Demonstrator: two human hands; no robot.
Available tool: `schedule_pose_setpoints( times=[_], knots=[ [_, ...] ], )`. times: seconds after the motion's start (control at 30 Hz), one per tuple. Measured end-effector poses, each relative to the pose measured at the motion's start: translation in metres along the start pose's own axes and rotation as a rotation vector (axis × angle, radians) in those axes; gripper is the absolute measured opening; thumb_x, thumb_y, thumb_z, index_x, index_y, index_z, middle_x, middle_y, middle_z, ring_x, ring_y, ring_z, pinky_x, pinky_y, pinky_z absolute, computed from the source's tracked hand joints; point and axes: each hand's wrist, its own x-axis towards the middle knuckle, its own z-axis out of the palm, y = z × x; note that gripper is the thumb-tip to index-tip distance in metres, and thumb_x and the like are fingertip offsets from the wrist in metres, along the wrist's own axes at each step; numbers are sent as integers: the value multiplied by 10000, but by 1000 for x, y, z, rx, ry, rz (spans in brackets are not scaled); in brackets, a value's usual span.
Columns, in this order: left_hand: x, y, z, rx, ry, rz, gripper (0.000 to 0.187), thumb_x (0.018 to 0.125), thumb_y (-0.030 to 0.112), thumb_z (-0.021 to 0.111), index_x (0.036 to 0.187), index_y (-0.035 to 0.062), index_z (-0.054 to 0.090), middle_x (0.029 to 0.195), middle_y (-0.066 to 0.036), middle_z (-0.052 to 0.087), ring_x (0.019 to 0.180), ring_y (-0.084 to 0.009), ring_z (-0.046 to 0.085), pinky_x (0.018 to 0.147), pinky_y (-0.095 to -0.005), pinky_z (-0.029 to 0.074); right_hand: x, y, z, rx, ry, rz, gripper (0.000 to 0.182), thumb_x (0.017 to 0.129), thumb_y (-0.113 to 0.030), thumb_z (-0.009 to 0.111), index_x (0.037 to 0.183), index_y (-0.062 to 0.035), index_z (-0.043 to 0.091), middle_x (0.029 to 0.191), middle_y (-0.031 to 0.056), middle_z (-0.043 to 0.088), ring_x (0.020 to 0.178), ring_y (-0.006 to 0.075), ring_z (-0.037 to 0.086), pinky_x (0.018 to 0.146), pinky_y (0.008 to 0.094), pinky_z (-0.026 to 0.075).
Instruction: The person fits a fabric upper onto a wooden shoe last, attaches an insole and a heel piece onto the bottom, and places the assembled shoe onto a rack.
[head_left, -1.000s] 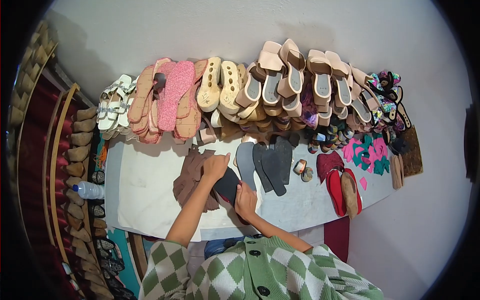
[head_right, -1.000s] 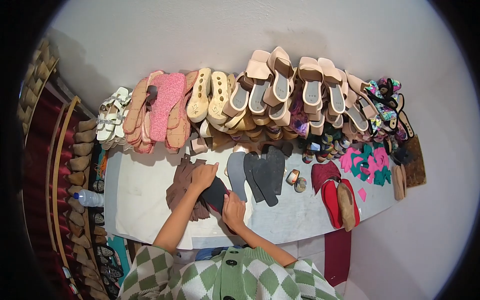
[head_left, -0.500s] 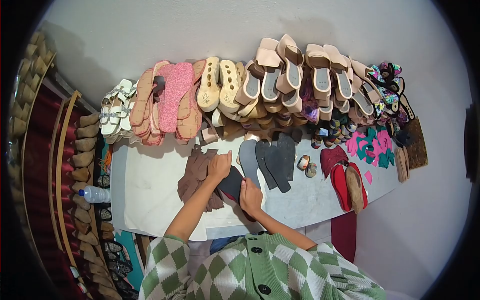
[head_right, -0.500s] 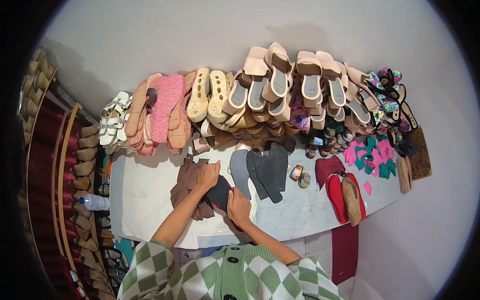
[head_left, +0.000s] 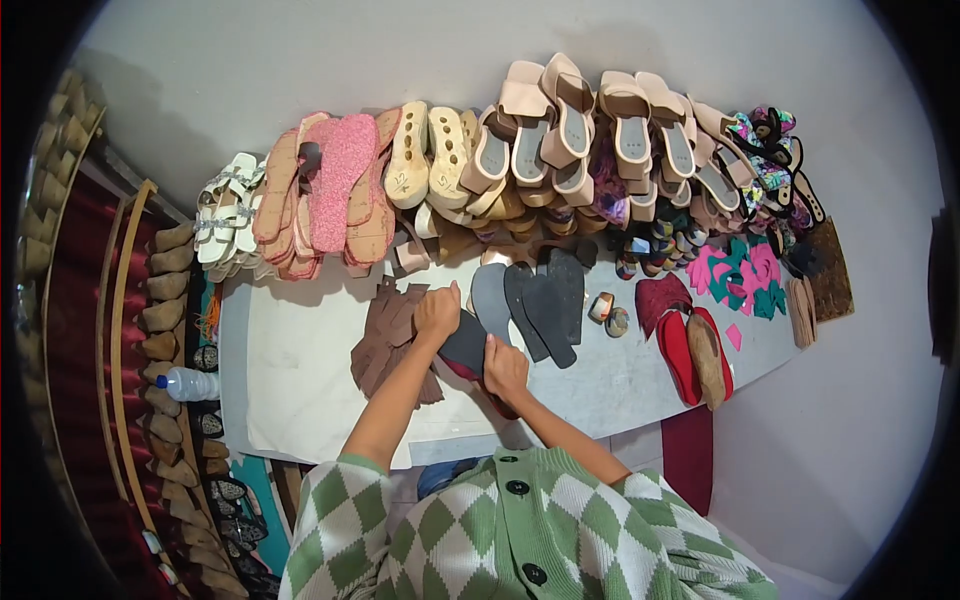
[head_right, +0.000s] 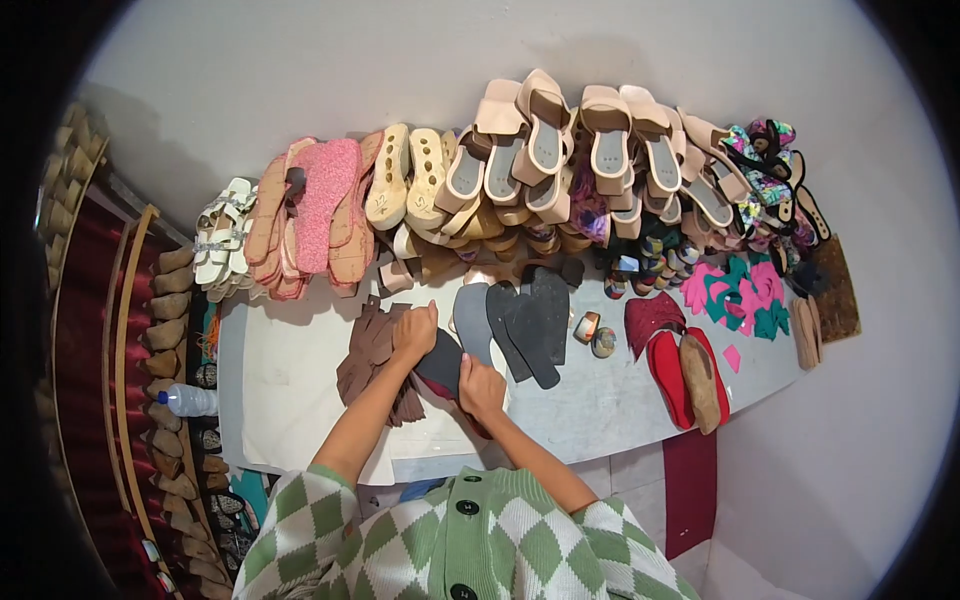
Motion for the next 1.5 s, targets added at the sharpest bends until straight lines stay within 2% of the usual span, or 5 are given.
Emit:
schedule_pose_setpoints(
  times=[0.27,0.43,0.57,1.07,1.5],
  knots=[
    [-27,-21,-5,-38,93,-279,547,940,376,317,803,-19,670,876,-242,641,855,-401,619,749,-487,484,19,62,-21,325,-403,-4,676,962,-447,167,879,2,665,828,223,641,870,380,601,807,429,434],
    [-48,-25,-10,-92,144,-377,596,940,397,283,802,-38,665,888,-262,636,868,-419,612,773,-488,480,-17,73,-46,22,-494,-210,716,776,-641,484,1217,-78,513,1060,192,593,949,354,593,825,411,456],
    [-56,-32,-10,-114,143,-440,635,940,430,262,831,-56,656,881,-281,629,878,-442,600,799,-493,468,-42,60,-55,-110,-373,-312,848,600,-393,769,1264,-36,381,1040,188,565,984,362,572,819,420,476],
    [-118,96,67,-222,135,-25,550,955,337,310,690,-22,631,703,-268,598,711,-450,583,682,-520,453,-12,202,-180,-4,-497,-484,644,540,-204,755,1124,-56,528,1054,163,605,975,340,576,830,393,463],
    [-159,224,137,-136,232,-297,496,949,314,348,696,1,638,714,-248,615,686,-435,594,636,-524,459,12,333,-244,100,-781,-369,728,612,-275,721,1265,-104,450,1213,159,516,1117,315,506,938,391,413]
  ],
)
